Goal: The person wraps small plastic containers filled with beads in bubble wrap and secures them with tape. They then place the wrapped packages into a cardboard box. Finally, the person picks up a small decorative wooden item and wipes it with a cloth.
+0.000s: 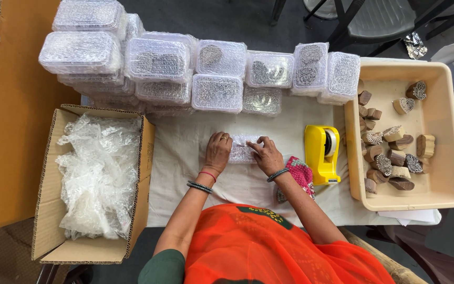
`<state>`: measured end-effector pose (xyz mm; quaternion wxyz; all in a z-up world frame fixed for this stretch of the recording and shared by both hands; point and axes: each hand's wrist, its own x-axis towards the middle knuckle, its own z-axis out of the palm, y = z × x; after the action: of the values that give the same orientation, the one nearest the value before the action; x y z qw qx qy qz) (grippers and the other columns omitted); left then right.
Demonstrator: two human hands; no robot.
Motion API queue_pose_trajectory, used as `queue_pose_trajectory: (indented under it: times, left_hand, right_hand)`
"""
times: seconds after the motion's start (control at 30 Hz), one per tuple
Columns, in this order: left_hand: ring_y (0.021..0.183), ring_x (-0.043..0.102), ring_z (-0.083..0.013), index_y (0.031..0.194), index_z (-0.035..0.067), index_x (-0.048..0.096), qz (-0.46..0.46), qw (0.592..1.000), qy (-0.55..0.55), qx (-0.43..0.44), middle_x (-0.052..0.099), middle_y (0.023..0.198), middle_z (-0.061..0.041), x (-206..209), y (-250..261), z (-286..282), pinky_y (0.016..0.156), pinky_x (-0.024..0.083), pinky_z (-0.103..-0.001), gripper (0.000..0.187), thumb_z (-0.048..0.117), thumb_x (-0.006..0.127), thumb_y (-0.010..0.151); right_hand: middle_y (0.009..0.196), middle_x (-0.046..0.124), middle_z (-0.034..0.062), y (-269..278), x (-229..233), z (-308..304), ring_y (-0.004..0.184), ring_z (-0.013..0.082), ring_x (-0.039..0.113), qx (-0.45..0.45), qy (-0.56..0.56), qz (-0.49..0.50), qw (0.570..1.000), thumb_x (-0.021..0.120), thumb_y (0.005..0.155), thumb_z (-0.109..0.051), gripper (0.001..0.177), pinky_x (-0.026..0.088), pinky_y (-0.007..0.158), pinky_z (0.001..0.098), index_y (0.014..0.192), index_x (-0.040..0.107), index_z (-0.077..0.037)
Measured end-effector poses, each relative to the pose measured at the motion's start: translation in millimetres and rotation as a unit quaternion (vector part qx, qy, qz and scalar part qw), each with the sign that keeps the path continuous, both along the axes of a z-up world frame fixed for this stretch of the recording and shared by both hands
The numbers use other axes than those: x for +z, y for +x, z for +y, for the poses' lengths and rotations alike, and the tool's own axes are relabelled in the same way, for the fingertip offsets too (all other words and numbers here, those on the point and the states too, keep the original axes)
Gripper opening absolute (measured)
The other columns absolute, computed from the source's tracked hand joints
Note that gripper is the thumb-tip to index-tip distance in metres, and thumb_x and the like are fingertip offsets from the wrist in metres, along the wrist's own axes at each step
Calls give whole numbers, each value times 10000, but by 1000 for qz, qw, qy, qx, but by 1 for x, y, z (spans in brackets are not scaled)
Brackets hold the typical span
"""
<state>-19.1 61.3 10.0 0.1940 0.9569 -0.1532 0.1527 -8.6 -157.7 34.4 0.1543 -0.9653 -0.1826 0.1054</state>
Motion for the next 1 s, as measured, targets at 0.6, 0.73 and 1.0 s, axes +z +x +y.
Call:
queue_pose_trajectory:
  times: [0.6,0.73,1.0]
  left_hand:
    - [1114,608,-254,1005,91,678,168,981,-101,-9,663,1112,-38,-5,-10,12,957,528,-370,213,183,781,843]
    - [1111,605,-253,997,77,687,165,981,-106,1,663,1124,-35,5,-11,10,956,524,-370,198,174,773,847]
    - [1223,587,-236,997,140,792,143,989,-43,0,683,1229,-39,12,-7,4,1095,457,-404,172,132,662,884]
  right_hand:
    - [1246,552,48,-4,-7,2,1036,240,585,20,-8,-48,999,753,865,-192,484,553,813,392,1322,684,-335]
    - [1294,544,65,0,3,9,1001,238,595,31,6,-68,997,766,829,-138,540,552,803,398,1335,659,-296]
    - [1248,581,75,9,-7,0,1083,264,616,55,76,-39,995,771,811,-81,564,570,825,385,1345,617,-178]
